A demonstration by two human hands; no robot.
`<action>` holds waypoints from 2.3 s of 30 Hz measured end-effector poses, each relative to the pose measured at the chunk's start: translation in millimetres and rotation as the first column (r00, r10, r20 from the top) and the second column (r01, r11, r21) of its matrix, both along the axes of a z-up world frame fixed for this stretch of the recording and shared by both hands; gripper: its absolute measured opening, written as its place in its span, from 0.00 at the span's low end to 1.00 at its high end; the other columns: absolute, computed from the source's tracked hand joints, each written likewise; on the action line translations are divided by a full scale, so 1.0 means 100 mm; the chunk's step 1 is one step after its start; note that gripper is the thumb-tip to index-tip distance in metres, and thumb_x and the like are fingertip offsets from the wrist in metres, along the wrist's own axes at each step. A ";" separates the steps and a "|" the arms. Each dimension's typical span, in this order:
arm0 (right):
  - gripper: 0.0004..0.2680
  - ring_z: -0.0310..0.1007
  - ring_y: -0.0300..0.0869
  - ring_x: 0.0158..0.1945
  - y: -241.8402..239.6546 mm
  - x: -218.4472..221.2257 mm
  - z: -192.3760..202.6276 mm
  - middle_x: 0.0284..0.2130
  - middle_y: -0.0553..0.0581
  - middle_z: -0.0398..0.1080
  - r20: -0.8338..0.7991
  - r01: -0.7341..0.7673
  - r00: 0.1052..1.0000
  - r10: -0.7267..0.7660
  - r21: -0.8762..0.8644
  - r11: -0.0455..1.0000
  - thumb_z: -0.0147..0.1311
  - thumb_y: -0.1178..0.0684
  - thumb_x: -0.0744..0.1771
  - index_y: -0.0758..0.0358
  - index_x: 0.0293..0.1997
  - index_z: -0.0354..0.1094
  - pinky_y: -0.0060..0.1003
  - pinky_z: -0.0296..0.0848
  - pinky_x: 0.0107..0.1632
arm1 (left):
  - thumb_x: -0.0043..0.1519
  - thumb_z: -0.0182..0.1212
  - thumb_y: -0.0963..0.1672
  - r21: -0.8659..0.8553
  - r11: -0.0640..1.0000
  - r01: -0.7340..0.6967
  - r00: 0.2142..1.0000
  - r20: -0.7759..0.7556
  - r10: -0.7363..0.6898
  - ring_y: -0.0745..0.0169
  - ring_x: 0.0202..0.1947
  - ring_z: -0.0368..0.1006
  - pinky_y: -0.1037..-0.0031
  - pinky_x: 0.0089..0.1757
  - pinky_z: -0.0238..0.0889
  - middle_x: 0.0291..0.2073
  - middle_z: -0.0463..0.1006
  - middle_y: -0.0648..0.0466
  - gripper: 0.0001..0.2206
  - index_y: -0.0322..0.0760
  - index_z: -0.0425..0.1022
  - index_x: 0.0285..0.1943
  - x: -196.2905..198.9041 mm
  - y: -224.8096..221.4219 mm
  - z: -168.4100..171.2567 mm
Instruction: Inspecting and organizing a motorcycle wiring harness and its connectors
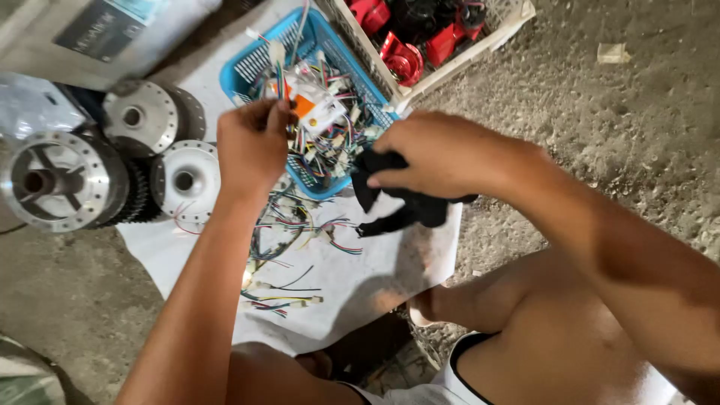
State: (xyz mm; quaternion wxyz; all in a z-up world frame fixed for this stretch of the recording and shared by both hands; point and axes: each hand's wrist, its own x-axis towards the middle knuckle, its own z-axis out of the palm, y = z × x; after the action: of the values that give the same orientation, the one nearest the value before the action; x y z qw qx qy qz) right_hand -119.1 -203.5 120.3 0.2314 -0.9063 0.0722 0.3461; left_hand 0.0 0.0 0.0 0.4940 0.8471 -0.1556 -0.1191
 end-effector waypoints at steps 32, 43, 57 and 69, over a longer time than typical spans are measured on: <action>0.11 0.71 0.48 0.17 0.99 0.26 -0.13 0.25 0.58 0.78 0.115 -0.317 0.939 0.325 -0.083 0.945 0.55 0.44 0.70 0.56 0.53 0.73 0.43 0.70 0.22 | 0.69 0.64 0.50 0.449 0.893 0.023 0.937 0.302 -0.176 0.44 0.29 0.80 0.60 0.33 0.70 0.35 0.85 0.44 0.19 0.26 0.81 0.50 -0.39 1.49 0.32; 0.17 0.64 0.49 0.18 1.80 0.86 -1.96 0.24 0.56 0.72 0.226 -0.374 0.912 0.342 0.115 0.920 0.53 0.41 0.72 0.69 0.39 0.74 0.46 0.68 0.24 | 0.68 0.67 0.49 0.587 0.806 -0.080 0.957 0.271 -0.103 0.38 0.26 0.78 0.55 0.32 0.71 0.28 0.84 0.47 0.11 0.40 0.87 0.43 -0.37 2.22 -1.23; 0.12 0.79 0.59 0.35 1.31 0.02 -3.02 0.34 0.63 0.78 -0.104 -0.469 0.883 0.457 -0.157 0.869 0.59 0.43 0.67 0.58 0.48 0.77 0.52 0.76 0.39 | 0.62 0.62 0.44 0.601 0.794 -0.086 0.821 0.494 -0.286 0.47 0.54 0.63 0.61 0.49 0.63 0.57 0.65 0.50 0.10 0.44 0.80 0.51 -0.60 1.03 -2.96; 0.10 0.76 0.59 0.33 1.00 0.26 -2.90 0.31 0.62 0.78 -0.032 -0.249 0.968 0.247 -0.047 0.967 0.58 0.46 0.69 0.62 0.46 0.77 0.52 0.72 0.42 | 0.52 0.73 0.41 0.559 0.816 0.148 0.814 0.400 -0.422 0.48 0.52 0.64 0.64 0.51 0.56 0.56 0.66 0.48 0.23 0.34 0.73 0.56 -0.54 1.57 -2.31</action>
State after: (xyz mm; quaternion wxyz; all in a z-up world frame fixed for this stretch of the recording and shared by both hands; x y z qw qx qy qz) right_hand -93.6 -103.2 -169.5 0.1626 -0.9092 -0.0300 0.3821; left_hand -54.3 156.6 -230.6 0.1724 0.9117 -0.3730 -0.0041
